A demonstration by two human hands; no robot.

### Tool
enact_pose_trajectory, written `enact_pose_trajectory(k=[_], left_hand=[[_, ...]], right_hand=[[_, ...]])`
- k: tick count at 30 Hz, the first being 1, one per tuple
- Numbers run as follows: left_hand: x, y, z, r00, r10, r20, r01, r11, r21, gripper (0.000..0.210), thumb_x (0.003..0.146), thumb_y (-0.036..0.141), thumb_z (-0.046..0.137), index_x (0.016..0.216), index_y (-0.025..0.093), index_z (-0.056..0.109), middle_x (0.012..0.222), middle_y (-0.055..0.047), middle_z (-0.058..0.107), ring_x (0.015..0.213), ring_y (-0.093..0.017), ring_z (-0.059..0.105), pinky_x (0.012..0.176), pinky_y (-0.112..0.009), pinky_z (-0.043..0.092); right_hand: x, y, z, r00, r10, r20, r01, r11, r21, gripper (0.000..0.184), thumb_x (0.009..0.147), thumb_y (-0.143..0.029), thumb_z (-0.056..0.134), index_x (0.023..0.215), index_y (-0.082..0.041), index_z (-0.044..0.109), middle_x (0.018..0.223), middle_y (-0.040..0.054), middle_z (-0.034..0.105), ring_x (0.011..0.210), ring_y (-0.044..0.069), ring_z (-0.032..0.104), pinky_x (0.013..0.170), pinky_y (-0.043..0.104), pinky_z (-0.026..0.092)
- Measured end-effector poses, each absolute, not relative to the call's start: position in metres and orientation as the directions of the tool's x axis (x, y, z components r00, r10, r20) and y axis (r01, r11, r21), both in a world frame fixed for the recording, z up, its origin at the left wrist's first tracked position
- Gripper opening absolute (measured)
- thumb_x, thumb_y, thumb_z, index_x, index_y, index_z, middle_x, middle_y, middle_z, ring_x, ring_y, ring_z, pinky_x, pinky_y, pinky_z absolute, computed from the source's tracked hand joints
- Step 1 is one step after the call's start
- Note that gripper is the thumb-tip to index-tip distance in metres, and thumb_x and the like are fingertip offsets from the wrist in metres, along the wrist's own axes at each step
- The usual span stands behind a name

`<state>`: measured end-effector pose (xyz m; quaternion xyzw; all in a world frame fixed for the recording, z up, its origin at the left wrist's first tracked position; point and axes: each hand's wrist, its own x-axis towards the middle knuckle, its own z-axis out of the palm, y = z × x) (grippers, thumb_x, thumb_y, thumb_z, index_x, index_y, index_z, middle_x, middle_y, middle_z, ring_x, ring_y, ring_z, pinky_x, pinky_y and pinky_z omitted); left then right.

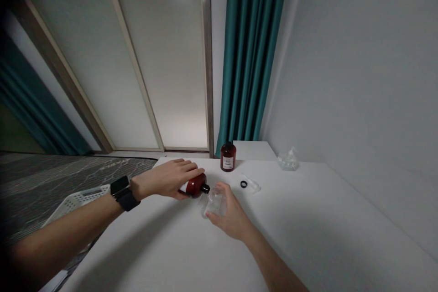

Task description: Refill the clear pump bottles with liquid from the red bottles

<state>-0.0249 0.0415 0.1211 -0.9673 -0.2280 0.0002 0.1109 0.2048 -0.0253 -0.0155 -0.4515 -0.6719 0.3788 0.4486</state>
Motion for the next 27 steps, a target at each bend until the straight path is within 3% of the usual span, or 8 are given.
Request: enact_pose_trajectory(k=[7,27], left_hand=[[-0.0239,0.0406,0.122,0.894,0.448,0.031,0.441,-0.864,-0.24,0.06,0.078,0.039,0.074,0.127,0.022,0.045,0.113,-0.01,0.066,0.093,-0.028,0.065,0.084,-0.038,0.049],[-0.0231,0.04,0.1224,0.897,0.441,0.028,0.433,-0.867,-0.248,0.057,0.079,0.04,0.074,0.125,0.021,0.047,0.111,-0.009,0.066,0.092,-0.028,0.065,0.083,-0.037,0.049]], right_hand=[[0.204,-0.0273,-0.0084,-0.211,0.947,0.243,0.309,0.301,-0.902,0.064,0.07,-0.019,0.075,0.126,-0.027,0.045,0.128,0.008,0.058,0.123,0.029,0.055,0.107,0.052,0.041],[0.2026,-0.0288,-0.0052,-0.212,0.953,0.217,0.315,0.277,-0.908,0.061,0.07,-0.019,0.073,0.124,-0.024,0.044,0.127,0.0097,0.058,0.122,0.028,0.055,0.105,0.05,0.042]])
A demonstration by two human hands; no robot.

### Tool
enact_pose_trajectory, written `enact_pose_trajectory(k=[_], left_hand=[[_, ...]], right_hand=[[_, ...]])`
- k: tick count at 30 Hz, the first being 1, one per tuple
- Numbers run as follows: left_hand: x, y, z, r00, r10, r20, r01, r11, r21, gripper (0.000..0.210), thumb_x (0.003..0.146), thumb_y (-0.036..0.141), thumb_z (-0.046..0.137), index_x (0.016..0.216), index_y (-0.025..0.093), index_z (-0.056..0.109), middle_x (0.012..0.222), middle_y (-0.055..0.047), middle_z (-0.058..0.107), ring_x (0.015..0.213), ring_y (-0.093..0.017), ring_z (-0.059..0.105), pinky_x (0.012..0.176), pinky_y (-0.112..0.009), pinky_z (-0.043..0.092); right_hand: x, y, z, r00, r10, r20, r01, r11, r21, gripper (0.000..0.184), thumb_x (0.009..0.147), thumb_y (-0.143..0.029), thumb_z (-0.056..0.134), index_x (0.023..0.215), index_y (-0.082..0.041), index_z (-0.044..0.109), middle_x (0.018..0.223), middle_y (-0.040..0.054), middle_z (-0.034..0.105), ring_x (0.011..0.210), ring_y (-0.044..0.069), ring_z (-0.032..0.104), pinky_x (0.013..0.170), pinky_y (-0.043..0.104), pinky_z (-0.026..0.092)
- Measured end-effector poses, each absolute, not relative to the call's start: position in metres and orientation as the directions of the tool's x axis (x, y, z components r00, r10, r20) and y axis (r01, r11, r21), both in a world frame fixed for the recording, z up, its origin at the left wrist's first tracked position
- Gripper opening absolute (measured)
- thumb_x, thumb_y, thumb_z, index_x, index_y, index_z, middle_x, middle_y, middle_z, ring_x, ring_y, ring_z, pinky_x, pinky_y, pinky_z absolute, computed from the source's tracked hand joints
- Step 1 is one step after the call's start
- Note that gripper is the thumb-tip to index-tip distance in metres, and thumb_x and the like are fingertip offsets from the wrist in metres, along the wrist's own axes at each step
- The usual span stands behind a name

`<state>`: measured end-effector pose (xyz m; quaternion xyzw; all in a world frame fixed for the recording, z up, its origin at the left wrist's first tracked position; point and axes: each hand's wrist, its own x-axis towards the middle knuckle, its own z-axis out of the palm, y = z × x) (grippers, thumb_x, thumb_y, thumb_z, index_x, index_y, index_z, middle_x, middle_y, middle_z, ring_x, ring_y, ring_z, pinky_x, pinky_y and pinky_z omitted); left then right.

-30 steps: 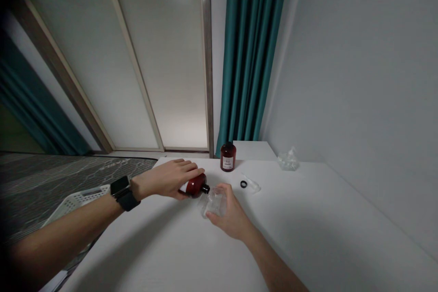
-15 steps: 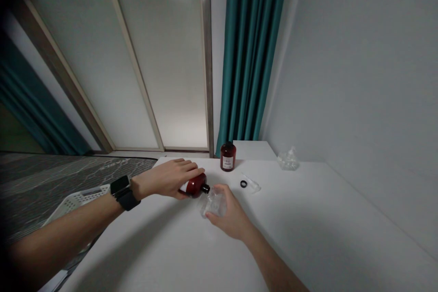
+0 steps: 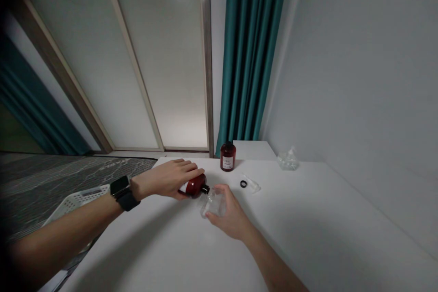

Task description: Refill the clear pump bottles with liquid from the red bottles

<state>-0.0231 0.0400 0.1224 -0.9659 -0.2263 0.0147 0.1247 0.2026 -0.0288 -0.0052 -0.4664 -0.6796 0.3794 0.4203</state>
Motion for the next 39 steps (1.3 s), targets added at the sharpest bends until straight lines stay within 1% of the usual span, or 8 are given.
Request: enact_pose_trajectory(k=[3,10,21,25,31,39], left_hand=[[-0.0226,0.0396,0.1235,0.897,0.442,0.021,0.431,-0.864,-0.26,0.057,0.079,0.039,0.074,0.125,0.021,0.047,0.11,-0.009,0.066,0.092,-0.028,0.065,0.083,-0.037,0.049],[-0.0233,0.0404,0.1242,0.898,0.44,0.017,0.429,-0.866,-0.256,0.059,0.078,0.04,0.074,0.127,0.021,0.046,0.111,-0.01,0.066,0.092,-0.028,0.065,0.083,-0.038,0.049],[-0.0229,0.0411,0.1222,0.901,0.434,0.018,0.423,-0.868,-0.261,0.058,0.08,0.042,0.073,0.127,0.021,0.045,0.111,-0.01,0.066,0.092,-0.027,0.065,0.083,-0.038,0.048],[-0.0229,0.0419,0.1221,0.903,0.429,0.03,0.422,-0.869,-0.257,0.057,0.079,0.041,0.073,0.125,0.022,0.046,0.11,-0.009,0.066,0.091,-0.027,0.065,0.082,-0.037,0.048],[-0.0223,0.0417,0.1233,0.901,0.434,0.025,0.424,-0.866,-0.266,0.057,0.078,0.04,0.074,0.125,0.023,0.046,0.111,-0.009,0.066,0.092,-0.027,0.065,0.082,-0.036,0.048],[-0.0227,0.04,0.124,0.9,0.435,0.023,0.428,-0.871,-0.242,0.056,0.079,0.04,0.074,0.125,0.022,0.047,0.11,-0.01,0.066,0.093,-0.028,0.065,0.083,-0.037,0.048]], right_hand=[[0.2034,-0.0287,-0.007,-0.226,0.948,0.223,0.305,0.286,-0.908,0.061,0.072,-0.02,0.072,0.126,-0.024,0.044,0.129,0.0101,0.057,0.124,0.028,0.054,0.107,0.05,0.041],[0.2049,-0.0256,-0.0106,-0.239,0.939,0.248,0.3,0.315,-0.901,0.07,0.073,-0.02,0.072,0.135,-0.026,0.04,0.137,0.0101,0.053,0.131,0.028,0.05,0.108,0.05,0.04],[0.204,-0.0252,-0.0121,-0.231,0.934,0.271,0.309,0.335,-0.89,0.065,0.072,-0.019,0.073,0.13,-0.026,0.044,0.132,0.0094,0.056,0.127,0.028,0.052,0.108,0.05,0.04],[0.2036,-0.0254,-0.0116,-0.227,0.94,0.255,0.319,0.319,-0.892,0.064,0.072,-0.019,0.073,0.129,-0.025,0.044,0.132,0.0102,0.056,0.127,0.028,0.052,0.107,0.05,0.041],[0.2043,-0.0263,-0.0127,-0.233,0.937,0.26,0.31,0.325,-0.893,0.064,0.074,-0.02,0.072,0.13,-0.026,0.043,0.132,0.0089,0.055,0.128,0.027,0.052,0.108,0.05,0.04],[0.2029,-0.0288,-0.0059,-0.216,0.944,0.248,0.309,0.307,-0.9,0.061,0.071,-0.019,0.073,0.126,-0.025,0.046,0.129,0.0089,0.057,0.123,0.028,0.054,0.106,0.051,0.042]])
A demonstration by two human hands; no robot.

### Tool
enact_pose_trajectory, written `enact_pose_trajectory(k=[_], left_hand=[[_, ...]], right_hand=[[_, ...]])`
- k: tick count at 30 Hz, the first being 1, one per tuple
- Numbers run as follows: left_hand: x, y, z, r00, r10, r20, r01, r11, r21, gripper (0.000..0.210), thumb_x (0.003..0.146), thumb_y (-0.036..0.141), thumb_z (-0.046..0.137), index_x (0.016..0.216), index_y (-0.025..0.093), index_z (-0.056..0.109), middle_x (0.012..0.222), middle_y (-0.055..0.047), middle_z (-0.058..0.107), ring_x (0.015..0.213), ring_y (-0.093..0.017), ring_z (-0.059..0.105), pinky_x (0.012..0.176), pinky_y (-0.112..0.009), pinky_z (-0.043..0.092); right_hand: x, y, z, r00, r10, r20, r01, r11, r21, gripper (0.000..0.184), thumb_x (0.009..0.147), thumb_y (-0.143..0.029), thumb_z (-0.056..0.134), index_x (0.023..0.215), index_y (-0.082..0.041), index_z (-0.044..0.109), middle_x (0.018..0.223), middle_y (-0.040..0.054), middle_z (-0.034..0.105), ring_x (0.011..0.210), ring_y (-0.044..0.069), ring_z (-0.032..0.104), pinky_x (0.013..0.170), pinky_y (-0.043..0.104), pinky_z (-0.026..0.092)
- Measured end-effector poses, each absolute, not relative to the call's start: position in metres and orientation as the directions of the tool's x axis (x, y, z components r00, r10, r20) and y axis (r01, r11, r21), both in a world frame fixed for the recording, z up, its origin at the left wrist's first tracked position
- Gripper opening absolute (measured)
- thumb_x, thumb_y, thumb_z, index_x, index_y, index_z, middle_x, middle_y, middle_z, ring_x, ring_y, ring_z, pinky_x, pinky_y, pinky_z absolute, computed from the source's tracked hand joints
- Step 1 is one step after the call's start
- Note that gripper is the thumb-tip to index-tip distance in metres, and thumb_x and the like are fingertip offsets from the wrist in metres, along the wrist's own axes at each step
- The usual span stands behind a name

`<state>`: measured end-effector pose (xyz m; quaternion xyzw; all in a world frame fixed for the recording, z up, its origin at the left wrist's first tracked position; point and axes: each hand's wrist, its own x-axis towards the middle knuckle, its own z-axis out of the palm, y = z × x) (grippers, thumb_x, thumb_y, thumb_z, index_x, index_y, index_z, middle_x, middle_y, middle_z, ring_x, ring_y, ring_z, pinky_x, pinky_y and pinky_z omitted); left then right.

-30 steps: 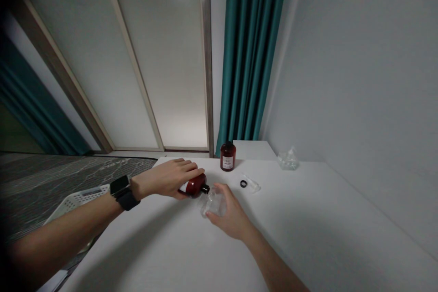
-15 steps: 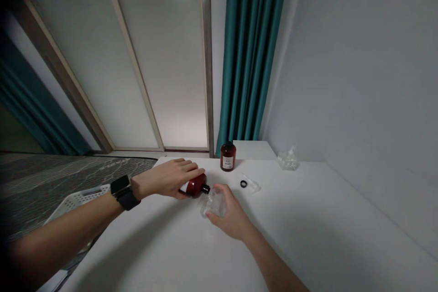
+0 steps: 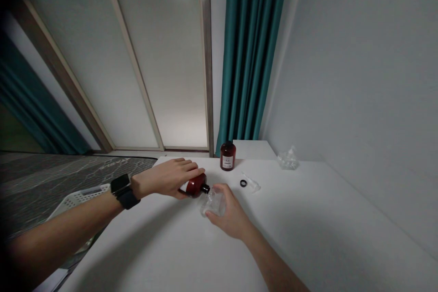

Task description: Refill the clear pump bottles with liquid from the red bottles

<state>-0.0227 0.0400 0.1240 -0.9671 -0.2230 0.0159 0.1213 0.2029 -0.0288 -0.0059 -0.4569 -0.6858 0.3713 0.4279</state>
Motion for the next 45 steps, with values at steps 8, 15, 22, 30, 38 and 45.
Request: enact_pose_trajectory(k=[8,15,22,30,38,45], left_hand=[[-0.0218,0.039,0.1258,0.899,0.437,0.014,0.427,-0.87,-0.246,0.055,0.079,0.04,0.075,0.123,0.021,0.048,0.11,-0.009,0.066,0.092,-0.028,0.065,0.083,-0.037,0.049],[-0.0206,0.0386,0.128,0.903,0.429,-0.01,0.414,-0.878,-0.241,0.056,0.079,0.039,0.075,0.124,0.021,0.048,0.11,-0.01,0.066,0.092,-0.027,0.065,0.083,-0.038,0.048],[-0.0203,0.0376,0.1296,0.897,0.442,-0.018,0.426,-0.874,-0.233,0.055,0.079,0.038,0.075,0.123,0.022,0.047,0.111,-0.009,0.066,0.093,-0.027,0.064,0.084,-0.037,0.048],[-0.0197,0.0382,0.1296,0.898,0.439,-0.011,0.426,-0.877,-0.223,0.054,0.078,0.039,0.076,0.121,0.021,0.049,0.109,-0.009,0.066,0.091,-0.028,0.065,0.082,-0.038,0.049],[-0.0206,0.0399,0.129,0.901,0.435,-0.005,0.421,-0.875,-0.238,0.055,0.079,0.041,0.075,0.124,0.022,0.048,0.109,-0.009,0.066,0.09,-0.028,0.066,0.081,-0.037,0.049],[-0.0201,0.0392,0.129,0.898,0.439,-0.004,0.427,-0.876,-0.224,0.055,0.079,0.041,0.074,0.123,0.022,0.049,0.109,-0.009,0.066,0.09,-0.028,0.066,0.08,-0.038,0.049]], right_hand=[[0.2023,-0.0295,-0.0061,-0.202,0.945,0.256,0.316,0.31,-0.897,0.062,0.069,-0.019,0.075,0.124,-0.026,0.047,0.127,0.0084,0.059,0.122,0.029,0.056,0.104,0.051,0.043],[0.2023,-0.0296,-0.0073,-0.208,0.942,0.264,0.326,0.321,-0.889,0.061,0.07,-0.018,0.074,0.124,-0.026,0.047,0.126,0.0078,0.059,0.121,0.028,0.056,0.105,0.051,0.043],[0.2028,-0.0297,-0.0082,-0.202,0.939,0.277,0.32,0.331,-0.888,0.061,0.07,-0.02,0.075,0.124,-0.026,0.048,0.126,0.0071,0.06,0.122,0.029,0.057,0.105,0.051,0.044],[0.2024,-0.03,-0.0065,-0.188,0.945,0.268,0.34,0.319,-0.885,0.061,0.07,-0.022,0.076,0.123,-0.027,0.048,0.125,0.0059,0.06,0.121,0.03,0.057,0.105,0.05,0.044],[0.2027,-0.0298,-0.0103,-0.187,0.947,0.262,0.34,0.313,-0.887,0.062,0.07,-0.022,0.076,0.125,-0.028,0.048,0.128,0.0053,0.059,0.123,0.03,0.056,0.106,0.05,0.044],[0.2022,-0.0298,-0.0095,-0.181,0.94,0.291,0.319,0.336,-0.886,0.061,0.07,-0.021,0.076,0.124,-0.028,0.049,0.125,0.0059,0.06,0.121,0.029,0.057,0.105,0.051,0.045]])
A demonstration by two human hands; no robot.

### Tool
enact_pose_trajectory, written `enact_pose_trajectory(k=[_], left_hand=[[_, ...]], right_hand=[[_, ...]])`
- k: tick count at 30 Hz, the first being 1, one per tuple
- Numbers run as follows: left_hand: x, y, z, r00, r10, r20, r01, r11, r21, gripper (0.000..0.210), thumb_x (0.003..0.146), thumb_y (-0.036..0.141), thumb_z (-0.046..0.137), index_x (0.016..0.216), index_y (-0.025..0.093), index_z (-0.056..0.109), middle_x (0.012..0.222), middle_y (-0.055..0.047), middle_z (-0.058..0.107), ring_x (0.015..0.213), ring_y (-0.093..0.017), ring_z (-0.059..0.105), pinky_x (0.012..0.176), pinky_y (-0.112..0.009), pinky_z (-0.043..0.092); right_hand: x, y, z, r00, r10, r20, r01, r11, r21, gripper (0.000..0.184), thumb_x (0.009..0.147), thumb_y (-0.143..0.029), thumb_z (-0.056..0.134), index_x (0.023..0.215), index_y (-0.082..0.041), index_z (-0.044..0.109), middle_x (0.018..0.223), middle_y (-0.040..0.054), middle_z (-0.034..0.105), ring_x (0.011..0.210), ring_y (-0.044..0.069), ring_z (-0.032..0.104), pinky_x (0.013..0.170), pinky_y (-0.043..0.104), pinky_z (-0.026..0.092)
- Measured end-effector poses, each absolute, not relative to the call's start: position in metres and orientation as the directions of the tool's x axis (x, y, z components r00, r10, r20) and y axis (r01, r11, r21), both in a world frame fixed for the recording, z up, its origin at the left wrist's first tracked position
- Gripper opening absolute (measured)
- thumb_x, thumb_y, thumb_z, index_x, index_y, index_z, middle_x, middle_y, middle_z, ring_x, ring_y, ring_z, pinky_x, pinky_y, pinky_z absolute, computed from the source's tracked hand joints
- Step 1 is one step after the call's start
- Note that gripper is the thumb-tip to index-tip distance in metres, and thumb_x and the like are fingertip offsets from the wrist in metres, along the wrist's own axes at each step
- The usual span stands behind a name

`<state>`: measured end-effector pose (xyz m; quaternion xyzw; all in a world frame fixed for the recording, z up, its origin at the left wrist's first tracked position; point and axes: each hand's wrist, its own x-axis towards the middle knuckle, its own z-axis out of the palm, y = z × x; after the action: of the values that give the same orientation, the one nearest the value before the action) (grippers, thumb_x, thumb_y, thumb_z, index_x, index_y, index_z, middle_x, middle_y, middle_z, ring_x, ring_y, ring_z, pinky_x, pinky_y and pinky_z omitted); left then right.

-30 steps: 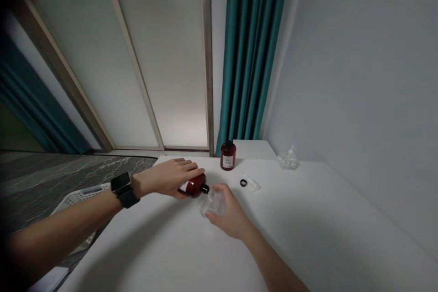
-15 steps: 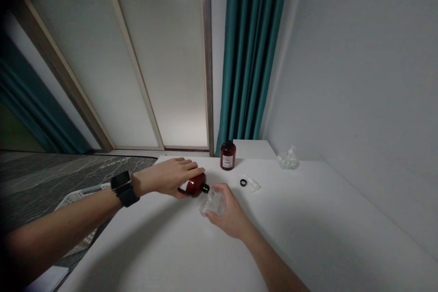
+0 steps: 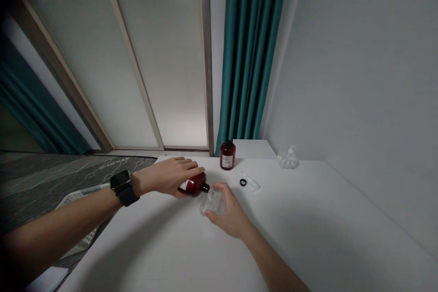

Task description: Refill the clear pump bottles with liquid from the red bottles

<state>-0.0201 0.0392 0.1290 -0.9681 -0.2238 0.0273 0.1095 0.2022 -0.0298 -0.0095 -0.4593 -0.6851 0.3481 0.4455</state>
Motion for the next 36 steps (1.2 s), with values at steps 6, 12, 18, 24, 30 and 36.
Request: enact_pose_trajectory(k=[6,12,18,24,30,36], left_hand=[[-0.0202,0.0407,0.1269,0.903,0.429,-0.002,0.418,-0.88,-0.226,0.057,0.077,0.04,0.076,0.123,0.022,0.048,0.108,-0.009,0.066,0.091,-0.028,0.066,0.08,-0.037,0.049],[-0.019,0.0394,0.1294,0.9,0.435,-0.011,0.42,-0.875,-0.242,0.054,0.078,0.039,0.075,0.121,0.022,0.049,0.108,-0.009,0.066,0.09,-0.027,0.066,0.08,-0.036,0.048],[-0.0176,0.0389,0.1313,0.903,0.429,-0.019,0.411,-0.876,-0.253,0.053,0.078,0.04,0.075,0.121,0.022,0.049,0.108,-0.009,0.066,0.09,-0.027,0.065,0.08,-0.037,0.049],[-0.0165,0.0391,0.1317,0.899,0.437,-0.033,0.415,-0.872,-0.261,0.054,0.078,0.041,0.076,0.121,0.022,0.049,0.108,-0.009,0.066,0.09,-0.028,0.065,0.079,-0.036,0.049],[-0.0158,0.0387,0.1316,0.897,0.44,-0.043,0.416,-0.871,-0.261,0.053,0.08,0.043,0.073,0.121,0.022,0.048,0.109,-0.009,0.065,0.092,-0.028,0.066,0.081,-0.037,0.049],[-0.0155,0.0379,0.1335,0.894,0.446,-0.056,0.419,-0.872,-0.254,0.053,0.079,0.042,0.074,0.122,0.022,0.048,0.109,-0.009,0.066,0.092,-0.028,0.065,0.081,-0.037,0.049]], right_hand=[[0.2018,-0.0293,-0.0111,-0.183,0.946,0.269,0.327,0.316,-0.89,0.062,0.071,-0.02,0.075,0.125,-0.028,0.047,0.127,0.007,0.059,0.122,0.029,0.057,0.105,0.052,0.044],[0.2027,-0.029,-0.0125,-0.187,0.936,0.298,0.321,0.345,-0.882,0.062,0.071,-0.021,0.076,0.126,-0.027,0.048,0.126,0.0074,0.06,0.122,0.03,0.057,0.103,0.051,0.045],[0.2025,-0.0302,-0.0105,-0.177,0.942,0.284,0.343,0.33,-0.879,0.061,0.071,-0.02,0.075,0.125,-0.027,0.048,0.126,0.0067,0.06,0.121,0.029,0.058,0.103,0.05,0.045],[0.2026,-0.0288,-0.0125,-0.174,0.942,0.288,0.342,0.332,-0.879,0.062,0.07,-0.022,0.075,0.126,-0.026,0.049,0.127,0.0069,0.06,0.122,0.03,0.057,0.104,0.048,0.046],[0.2018,-0.0292,-0.011,-0.169,0.943,0.288,0.341,0.33,-0.88,0.061,0.069,-0.023,0.075,0.125,-0.025,0.049,0.126,0.0075,0.06,0.121,0.031,0.058,0.104,0.049,0.046],[0.2013,-0.0289,-0.011,-0.157,0.946,0.284,0.327,0.321,-0.889,0.062,0.067,-0.021,0.076,0.124,-0.026,0.05,0.124,0.0062,0.061,0.116,0.031,0.06,0.102,0.048,0.048]])
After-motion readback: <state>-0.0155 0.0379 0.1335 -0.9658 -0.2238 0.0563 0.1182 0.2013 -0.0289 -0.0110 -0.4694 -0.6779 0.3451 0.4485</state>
